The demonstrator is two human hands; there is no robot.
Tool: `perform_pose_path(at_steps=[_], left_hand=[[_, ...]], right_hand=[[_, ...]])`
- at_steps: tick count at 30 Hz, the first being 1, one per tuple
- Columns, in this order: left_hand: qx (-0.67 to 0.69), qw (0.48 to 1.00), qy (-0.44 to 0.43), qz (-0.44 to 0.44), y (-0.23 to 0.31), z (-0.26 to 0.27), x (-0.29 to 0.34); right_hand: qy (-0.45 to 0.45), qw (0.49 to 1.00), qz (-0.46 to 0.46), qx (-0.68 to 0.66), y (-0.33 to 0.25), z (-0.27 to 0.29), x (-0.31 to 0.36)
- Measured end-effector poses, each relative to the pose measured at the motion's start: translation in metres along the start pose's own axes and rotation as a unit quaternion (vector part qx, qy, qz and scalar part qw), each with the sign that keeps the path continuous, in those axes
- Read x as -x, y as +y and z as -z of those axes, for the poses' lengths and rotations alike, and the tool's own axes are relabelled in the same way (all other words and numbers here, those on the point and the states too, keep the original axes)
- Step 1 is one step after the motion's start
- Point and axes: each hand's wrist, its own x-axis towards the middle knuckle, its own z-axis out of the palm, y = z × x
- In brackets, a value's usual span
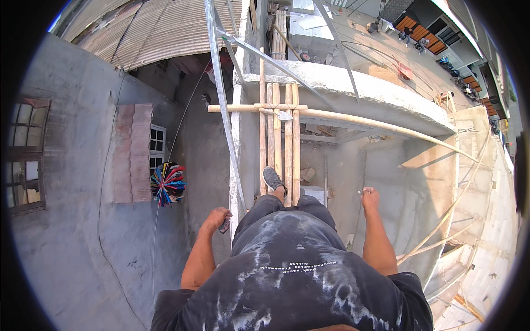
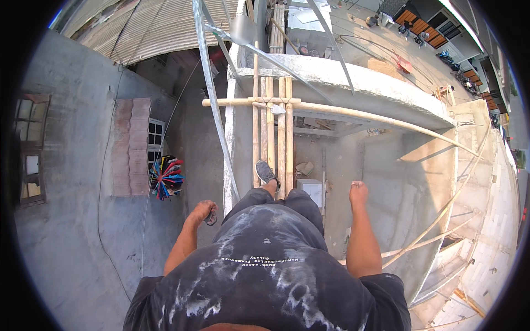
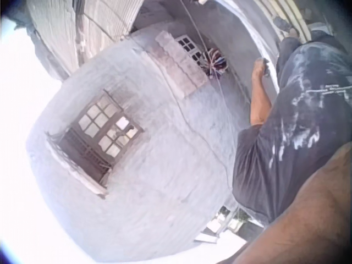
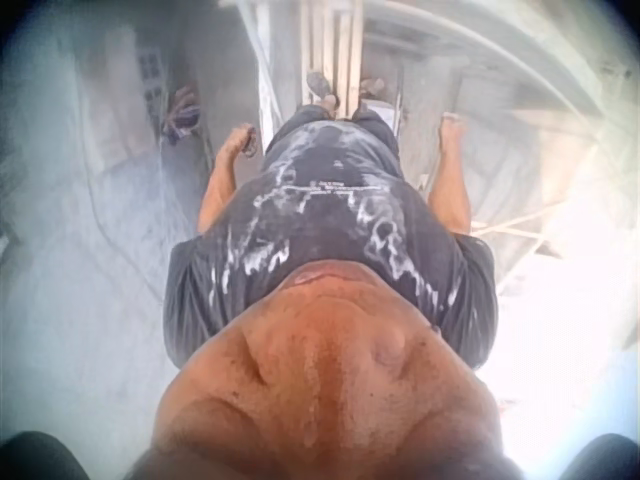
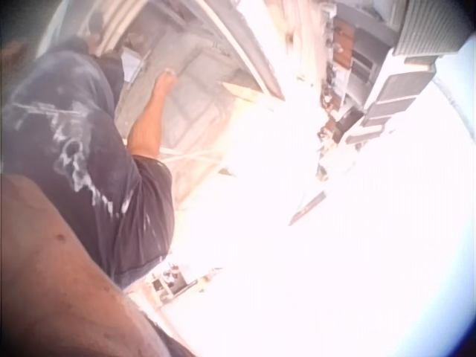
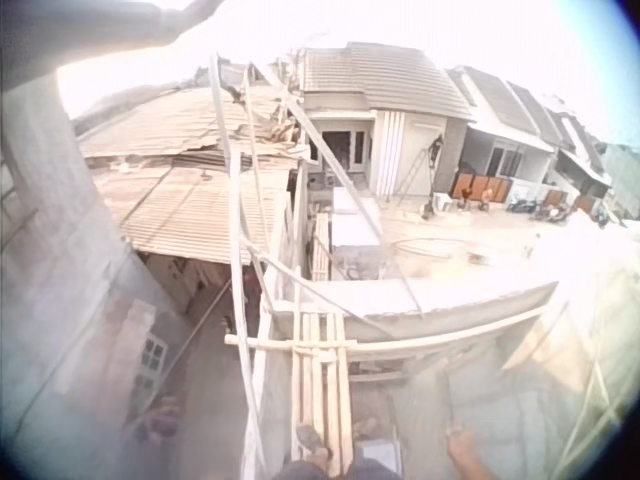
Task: The person measures a metal frame and bamboo poles using a measuring tape and marks a point with a pencil while working on a high bamboo scaffold at a construction site.
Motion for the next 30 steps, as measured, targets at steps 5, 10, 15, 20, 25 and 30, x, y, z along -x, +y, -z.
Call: perform_pose_path(at_steps=[5, 10, 15, 20, 25, 30], left_hand=[[0.158, 0.966, 0.013, 0.206, 0.161, 0.064, -0.030], [0.164, 0.961, 0.016, 0.221, 0.174, 0.086, -0.045], [0.072, 0.968, -0.050, 0.235, 0.180, 0.056, -0.095], [0.089, 0.939, -0.022, 0.332, 0.205, 0.048, -0.110], [0.111, 0.945, -0.047, 0.304, 0.229, 0.062, -0.134], [0.372, 0.879, -0.072, 0.290, 0.269, 0.100, -0.137]], right_hand=[[-0.033, 0.990, -0.114, -0.076, 0.017, -0.031, -0.017], [-0.092, 0.981, -0.161, -0.058, 0.007, -0.076, -0.023], [-0.116, 0.979, -0.044, 0.159, 0.004, -0.102, -0.114], [-0.239, 0.965, -0.040, 0.100, -0.160, -0.157, -0.180], [-0.379, 0.893, 0.115, 0.213, -0.343, -0.186, -0.209], [-0.433, 0.798, 0.220, 0.359, -0.376, -0.214, -0.194]])
